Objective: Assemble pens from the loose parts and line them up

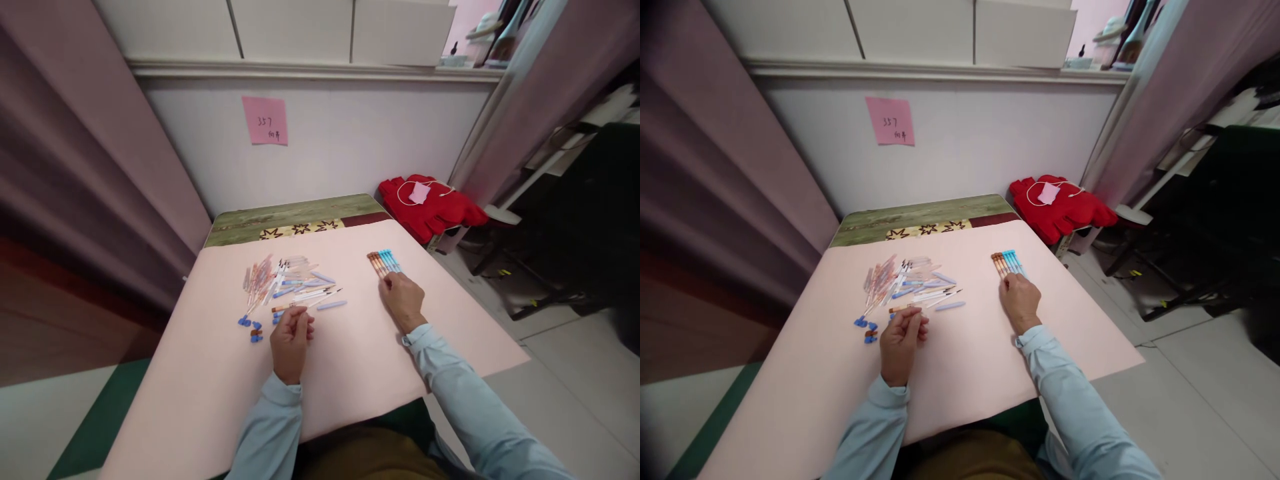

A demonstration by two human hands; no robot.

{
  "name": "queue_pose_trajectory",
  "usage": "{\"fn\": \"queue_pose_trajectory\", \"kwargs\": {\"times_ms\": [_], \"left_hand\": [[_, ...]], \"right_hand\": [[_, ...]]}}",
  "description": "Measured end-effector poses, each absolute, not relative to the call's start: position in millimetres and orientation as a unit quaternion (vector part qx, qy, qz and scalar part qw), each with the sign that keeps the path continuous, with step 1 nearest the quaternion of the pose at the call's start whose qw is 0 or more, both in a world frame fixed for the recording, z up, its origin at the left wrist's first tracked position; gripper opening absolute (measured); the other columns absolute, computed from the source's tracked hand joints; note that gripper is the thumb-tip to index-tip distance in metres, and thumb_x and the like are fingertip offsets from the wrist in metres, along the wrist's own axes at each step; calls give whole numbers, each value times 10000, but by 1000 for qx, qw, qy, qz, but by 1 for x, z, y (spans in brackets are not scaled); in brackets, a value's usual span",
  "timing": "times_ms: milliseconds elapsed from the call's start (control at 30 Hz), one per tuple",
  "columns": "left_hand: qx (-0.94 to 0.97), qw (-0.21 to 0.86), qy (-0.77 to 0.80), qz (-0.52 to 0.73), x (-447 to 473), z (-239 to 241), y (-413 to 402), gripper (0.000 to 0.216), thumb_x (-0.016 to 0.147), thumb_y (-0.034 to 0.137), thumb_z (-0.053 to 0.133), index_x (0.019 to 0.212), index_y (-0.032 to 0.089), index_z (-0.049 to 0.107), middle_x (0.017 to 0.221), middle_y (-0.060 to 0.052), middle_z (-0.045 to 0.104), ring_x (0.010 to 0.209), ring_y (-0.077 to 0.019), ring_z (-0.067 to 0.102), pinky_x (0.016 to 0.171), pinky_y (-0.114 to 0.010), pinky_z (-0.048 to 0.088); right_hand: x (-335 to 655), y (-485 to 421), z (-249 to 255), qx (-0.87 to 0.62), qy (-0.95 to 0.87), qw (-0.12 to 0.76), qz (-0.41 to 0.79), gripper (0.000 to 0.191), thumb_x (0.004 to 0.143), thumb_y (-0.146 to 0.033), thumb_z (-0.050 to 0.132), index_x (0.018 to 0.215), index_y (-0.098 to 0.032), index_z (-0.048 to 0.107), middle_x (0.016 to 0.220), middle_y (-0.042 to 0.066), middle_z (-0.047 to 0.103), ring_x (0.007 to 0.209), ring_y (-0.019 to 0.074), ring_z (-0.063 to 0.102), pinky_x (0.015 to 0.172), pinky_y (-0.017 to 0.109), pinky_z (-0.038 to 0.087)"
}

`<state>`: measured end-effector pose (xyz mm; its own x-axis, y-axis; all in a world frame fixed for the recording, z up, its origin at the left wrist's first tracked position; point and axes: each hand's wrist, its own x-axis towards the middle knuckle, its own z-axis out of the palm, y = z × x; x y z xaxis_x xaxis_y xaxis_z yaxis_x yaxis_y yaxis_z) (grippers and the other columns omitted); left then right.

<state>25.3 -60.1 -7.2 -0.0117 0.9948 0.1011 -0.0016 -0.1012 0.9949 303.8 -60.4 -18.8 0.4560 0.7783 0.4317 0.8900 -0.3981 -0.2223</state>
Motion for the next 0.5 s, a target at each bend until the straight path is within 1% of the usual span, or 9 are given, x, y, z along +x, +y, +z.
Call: {"fn": "queue_pose_trajectory", "kwargs": {"times_ms": [100,200,267,333,400,433,500], "left_hand": [[518,464,482,533,26,-7,-61,301,845,435,637,981,166,636,743,-34,690,558,-115,600,480,-218,510],[514,447,492,542,26,-7,-62,293,860,433,617,977,166,636,743,-31,689,533,-104,584,469,-210,499],[512,434,497,550,26,-7,-62,283,865,424,606,981,167,633,744,-28,688,525,-97,577,464,-202,490],[510,422,503,556,26,-8,-62,276,869,414,596,987,167,633,742,-25,685,520,-93,571,462,-195,479],[511,413,508,557,27,-9,-63,271,875,410,581,984,168,634,734,-22,679,515,-90,565,467,-194,473],[513,413,509,554,27,-9,-64,268,878,409,575,977,168,635,729,-20,675,513,-90,563,470,-194,471],[524,417,508,542,27,-7,-70,258,881,407,571,959,170,634,722,-18,669,514,-91,562,478,-196,467]], "right_hand": [[306,-63,-21,-812,-512,240,-146,229,898,-332,555,819,-180,708,806,61,673,673,151,498,584,293,171],[299,-69,-19,-780,-532,299,-137,250,897,-361,548,815,-185,704,824,62,688,717,165,538,607,281,239],[286,-75,-15,-761,-544,345,-77,257,888,-388,554,808,-195,704,814,48,697,722,165,563,617,269,285],[268,-82,-12,-748,-543,380,28,257,864,-422,576,797,-211,706,750,18,691,669,153,570,604,255,320],[250,-87,-9,-738,-532,396,126,264,844,-452,588,797,-223,712,686,-6,676,615,143,567,581,245,341],[242,-89,-8,-735,-527,397,154,270,839,-461,586,800,-227,715,671,-11,674,606,143,569,576,244,348],[233,-90,-7,-737,-524,392,168,282,833,-469,577,799,-229,721,672,-9,681,613,151,578,577,249,355]]}}
